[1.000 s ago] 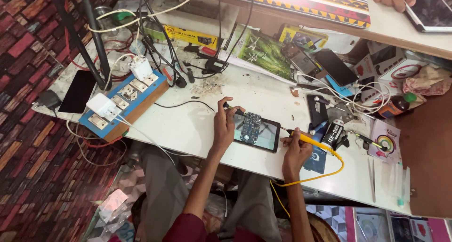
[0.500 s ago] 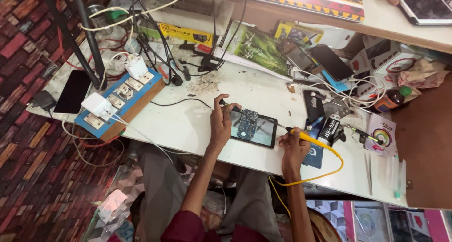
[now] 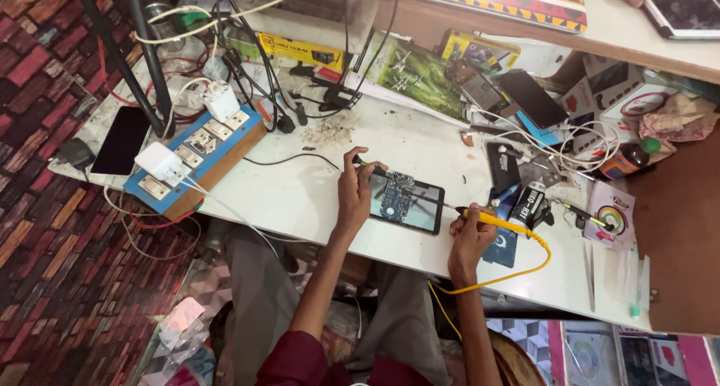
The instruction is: The person uses a yellow soldering iron to work on a small circuit board placed on a smartphone screen. They repeatedly apply the soldering iron to various points on the board while holding it steady with the other hand.
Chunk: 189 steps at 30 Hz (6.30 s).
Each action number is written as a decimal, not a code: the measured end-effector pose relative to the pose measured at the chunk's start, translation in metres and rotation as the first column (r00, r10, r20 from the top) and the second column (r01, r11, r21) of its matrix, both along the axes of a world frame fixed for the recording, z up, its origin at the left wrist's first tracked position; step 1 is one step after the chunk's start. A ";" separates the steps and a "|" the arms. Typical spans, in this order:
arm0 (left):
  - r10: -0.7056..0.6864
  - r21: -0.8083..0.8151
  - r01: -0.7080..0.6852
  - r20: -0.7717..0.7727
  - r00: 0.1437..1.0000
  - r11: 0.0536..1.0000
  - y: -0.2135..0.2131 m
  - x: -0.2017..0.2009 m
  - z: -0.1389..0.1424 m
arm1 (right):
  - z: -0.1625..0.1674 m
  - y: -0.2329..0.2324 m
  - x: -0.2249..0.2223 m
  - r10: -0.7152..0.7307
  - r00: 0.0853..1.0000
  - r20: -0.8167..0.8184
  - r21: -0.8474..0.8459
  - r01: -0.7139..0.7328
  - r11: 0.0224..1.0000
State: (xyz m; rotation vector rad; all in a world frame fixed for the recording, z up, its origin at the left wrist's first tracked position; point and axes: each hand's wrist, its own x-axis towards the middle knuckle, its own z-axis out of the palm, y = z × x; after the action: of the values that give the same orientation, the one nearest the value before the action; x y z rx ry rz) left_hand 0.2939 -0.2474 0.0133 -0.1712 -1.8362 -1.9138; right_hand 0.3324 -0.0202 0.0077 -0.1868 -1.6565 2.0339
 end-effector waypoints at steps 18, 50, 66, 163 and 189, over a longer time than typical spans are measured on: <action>-0.003 -0.002 0.003 0.007 1.000 1.000 0.000 0.004 0.004 | -0.003 0.002 -0.001 0.069 0.998 0.004 0.110 -0.069 0.992; -0.009 0.013 0.009 -0.017 1.000 1.000 -0.002 0.006 -0.003 | -0.008 0.001 0.008 -0.010 1.000 -0.028 0.065 0.012 0.998; 0.010 -0.002 -0.010 -0.005 1.000 1.000 -0.001 0.010 -0.004 | -0.005 0.000 0.012 0.007 1.000 -0.007 0.122 -0.006 0.992; -0.026 0.018 0.026 -0.017 1.000 0.999 0.008 0.018 -0.009 | -0.007 0.010 0.020 -0.067 0.998 -0.002 0.031 0.067 0.997; -0.005 0.035 0.005 0.022 1.000 0.999 0.014 0.018 -0.010 | -0.006 0.014 0.022 -0.056 0.998 -0.040 0.008 0.056 0.998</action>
State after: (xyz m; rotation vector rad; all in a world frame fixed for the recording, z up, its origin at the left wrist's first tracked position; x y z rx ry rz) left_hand 0.3116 -0.2333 0.0034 -0.1439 -1.8168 -1.9574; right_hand 0.3544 -0.0064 0.0018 -0.1867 -1.6182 1.9765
